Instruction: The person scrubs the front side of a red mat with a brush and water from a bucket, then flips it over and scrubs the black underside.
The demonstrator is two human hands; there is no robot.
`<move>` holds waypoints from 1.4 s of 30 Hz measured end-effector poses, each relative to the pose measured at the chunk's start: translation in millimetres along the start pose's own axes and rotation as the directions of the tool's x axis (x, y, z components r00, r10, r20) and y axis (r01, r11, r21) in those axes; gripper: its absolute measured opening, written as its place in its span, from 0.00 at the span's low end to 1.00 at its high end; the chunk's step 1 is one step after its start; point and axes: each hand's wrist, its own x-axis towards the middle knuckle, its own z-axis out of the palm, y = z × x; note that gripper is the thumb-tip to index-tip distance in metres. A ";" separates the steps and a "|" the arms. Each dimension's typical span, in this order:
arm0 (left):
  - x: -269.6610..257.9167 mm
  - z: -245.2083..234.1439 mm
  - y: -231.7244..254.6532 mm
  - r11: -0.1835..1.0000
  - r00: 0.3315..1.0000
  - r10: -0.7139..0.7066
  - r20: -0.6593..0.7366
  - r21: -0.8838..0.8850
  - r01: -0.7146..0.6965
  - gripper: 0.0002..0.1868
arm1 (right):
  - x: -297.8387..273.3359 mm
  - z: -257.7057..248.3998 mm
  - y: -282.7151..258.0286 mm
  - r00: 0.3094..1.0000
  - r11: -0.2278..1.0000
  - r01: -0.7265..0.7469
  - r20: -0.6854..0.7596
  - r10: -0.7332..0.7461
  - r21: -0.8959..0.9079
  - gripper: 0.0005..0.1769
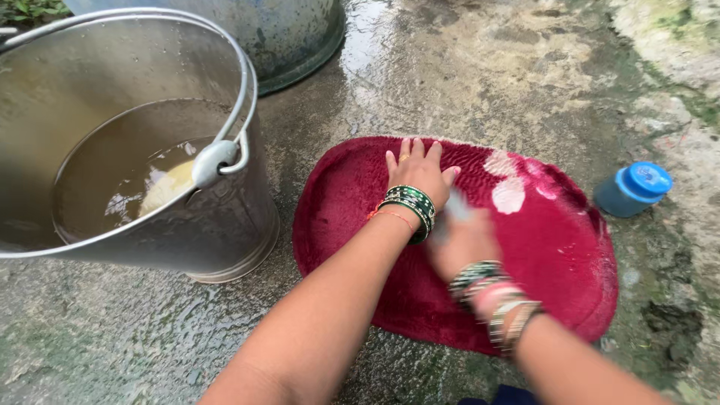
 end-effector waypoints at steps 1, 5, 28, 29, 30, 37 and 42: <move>-0.8 -1.7 -5.8 1.000 1.000 -0.012 -0.001 0.003 0.012 0.35 | -7.5 13.0 -22.3 0.996 0.997 0.081 -0.024 -0.081 -0.016 0.34; -3.3 -7.3 -14.4 0.996 0.995 -0.092 0.048 0.016 0.091 0.35 | -12.4 13.1 -25.0 0.972 0.949 0.234 0.061 -0.226 -0.213 0.28; -9.5 -13.6 -8.1 0.994 0.991 -0.106 0.077 -0.022 0.108 0.35 | -12.5 22.3 -42.0 0.972 0.970 0.231 -0.015 -0.233 -0.078 0.40; -10.3 -13.7 -10.1 0.994 0.992 -0.108 0.071 -0.022 0.110 0.35 | -11.7 22.1 -34.9 0.976 0.970 0.214 -0.006 -0.216 -0.119 0.39; -10.8 -14.0 -12.3 0.994 0.992 -0.110 0.065 -0.021 0.111 0.34 | -11.1 17.2 -21.0 0.985 0.970 0.167 0.062 -0.159 -0.176 0.37; -10.5 -17.6 -2.2 0.994 0.992 -0.100 0.071 -0.024 0.102 0.34 | 17.5 -42.4 134.0 0.969 0.866 -0.245 -0.070 0.238 -0.437 0.46; -10.5 -13.9 2.3 0.996 0.994 -0.081 0.070 -0.043 0.084 0.34 | 21.8 -48.4 143.9 0.945 0.889 -0.320 -0.180 0.274 -0.327 0.43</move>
